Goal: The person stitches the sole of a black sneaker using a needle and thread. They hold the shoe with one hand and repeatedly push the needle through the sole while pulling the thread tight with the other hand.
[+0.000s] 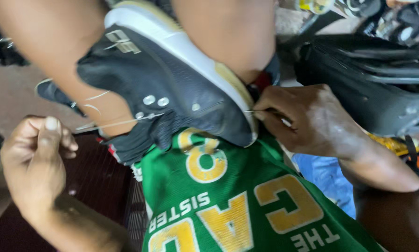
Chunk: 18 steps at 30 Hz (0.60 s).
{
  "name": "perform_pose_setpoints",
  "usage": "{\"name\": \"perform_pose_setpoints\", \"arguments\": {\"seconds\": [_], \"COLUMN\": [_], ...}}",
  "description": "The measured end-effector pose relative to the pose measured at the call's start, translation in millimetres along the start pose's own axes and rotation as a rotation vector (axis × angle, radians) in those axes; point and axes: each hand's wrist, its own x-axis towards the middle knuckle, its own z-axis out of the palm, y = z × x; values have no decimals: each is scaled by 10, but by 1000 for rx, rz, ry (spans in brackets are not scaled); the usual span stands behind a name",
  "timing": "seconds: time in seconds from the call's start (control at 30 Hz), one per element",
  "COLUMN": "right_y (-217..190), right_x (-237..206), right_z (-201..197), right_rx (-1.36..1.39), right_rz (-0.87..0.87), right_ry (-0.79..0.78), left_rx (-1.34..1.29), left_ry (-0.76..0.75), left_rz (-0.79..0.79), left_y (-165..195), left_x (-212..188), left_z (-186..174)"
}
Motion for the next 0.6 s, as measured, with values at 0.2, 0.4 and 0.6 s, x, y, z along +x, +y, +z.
{"name": "perform_pose_setpoints", "arguments": {"seconds": [0.2,0.4,0.6], "right_y": [-129,-215,-277], "right_x": [29,11,27], "right_z": [134,200,201], "right_rx": [36,15,-37], "right_rz": [121,163,206], "right_ry": [1,-5,-36], "left_rx": [756,629,514], "left_ry": [389,123,-34], "left_rz": [164,641,462], "left_y": [47,230,40], "left_x": [-100,-261,-296], "left_z": [-186,273,538]}}
